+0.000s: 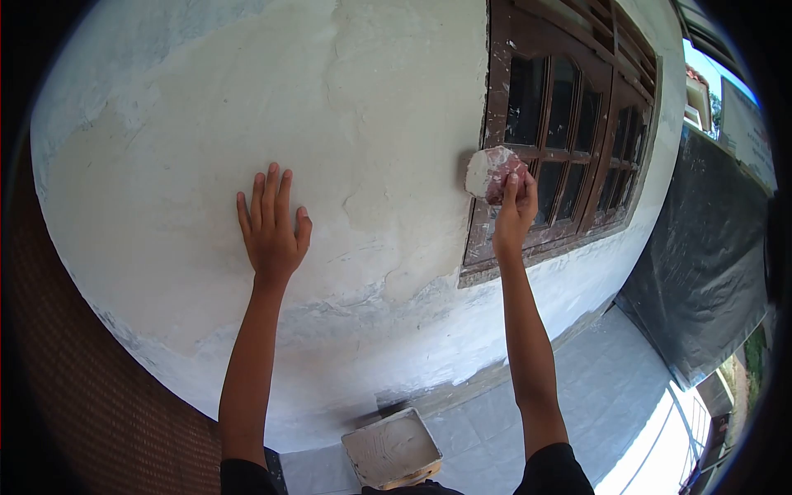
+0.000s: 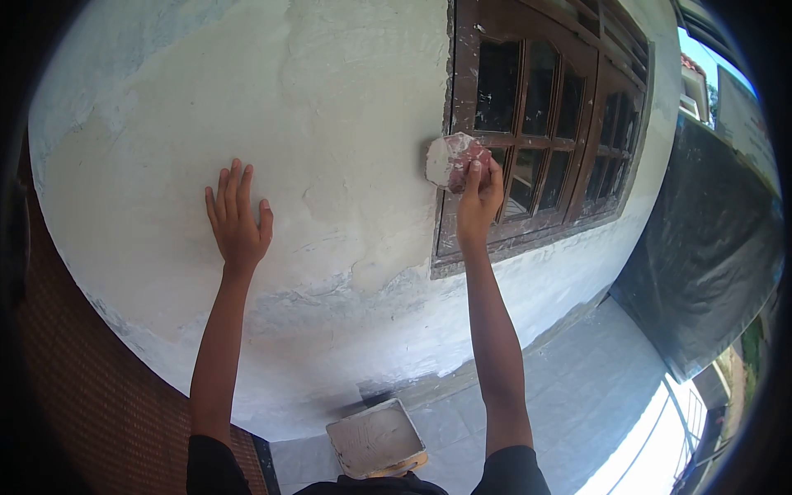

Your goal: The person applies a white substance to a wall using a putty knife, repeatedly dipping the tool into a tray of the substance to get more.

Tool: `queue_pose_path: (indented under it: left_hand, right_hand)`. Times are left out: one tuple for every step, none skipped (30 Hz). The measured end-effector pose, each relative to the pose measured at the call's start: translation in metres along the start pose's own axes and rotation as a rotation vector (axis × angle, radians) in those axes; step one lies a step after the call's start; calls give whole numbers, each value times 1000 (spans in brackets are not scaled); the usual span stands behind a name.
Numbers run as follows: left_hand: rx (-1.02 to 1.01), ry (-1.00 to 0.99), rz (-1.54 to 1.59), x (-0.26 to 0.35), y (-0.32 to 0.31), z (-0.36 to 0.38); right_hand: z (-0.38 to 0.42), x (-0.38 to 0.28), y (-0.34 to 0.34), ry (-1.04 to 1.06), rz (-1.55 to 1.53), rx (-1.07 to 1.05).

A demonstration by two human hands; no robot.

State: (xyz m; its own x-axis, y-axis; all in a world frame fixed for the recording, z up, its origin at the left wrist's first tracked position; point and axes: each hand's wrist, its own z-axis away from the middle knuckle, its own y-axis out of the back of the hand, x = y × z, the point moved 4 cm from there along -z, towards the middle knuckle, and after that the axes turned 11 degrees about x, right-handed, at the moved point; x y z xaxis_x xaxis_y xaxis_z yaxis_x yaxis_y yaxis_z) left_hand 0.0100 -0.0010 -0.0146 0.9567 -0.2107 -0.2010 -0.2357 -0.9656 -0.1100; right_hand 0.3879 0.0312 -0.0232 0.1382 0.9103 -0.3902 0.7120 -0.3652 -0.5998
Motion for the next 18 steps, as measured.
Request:
queue_pose_path:
  left_hand:
    - [-1,-1,-4,0,0,1]
    - [-6,-5,-2,0,0,1]
    - [-13,-1,-6,0,0,0]
    - [-20,1,-11,0,1,0]
    - [-23,-2,-12,1,1,0]
    - [-15,-3,-12,1,1,0]
    - [-9,-3,-10,1,0,0]
    - [-6,-7,-14,1,0,0]
    - [4,-10,-15,1,0,0]
    - [11,-13,-16,1,-1,0]
    - [7,-17,-15,2,-1,0]
    - [-1,-7,-16,1,0,0]
    - [-10,3,-17,2,0,0]
    - [-14,-1,-18,3,0,0]
    - [-14,1,-23,3,0,1]
    - [-10,3,-30,3,0,1]
    - [-8,0,-38,3,-1,1]
    - [-8,10,-43,4,-1,2]
  right_hand:
    - [-2,5,3,-1,1,5]
    - [-4,8,4,4,116,22]
    - [-6,11,5,10,229,39]
    - [-6,14,7,14,342,55]
    - [-6,9,8,10,340,57]
    - [-9,5,13,-84,168,203]
    - [-9,3,18,-178,-6,347]
    - [-7,-4,15,-69,22,218]
    - [-3,-2,15,-68,17,220]
    - [4,2,6,4,103,22]
    - [12,3,-2,73,191,-176]
    - [14,0,-5,212,361,-205]
    - [8,5,-4,206,362,-202]
    - [-3,13,5,43,272,24]
    - [-10,20,15,-119,177,244]
    - [-15,15,24,9,266,347]
    - [-15,11,23,6,258,345]
    - [-14,7,19,-37,154,259]
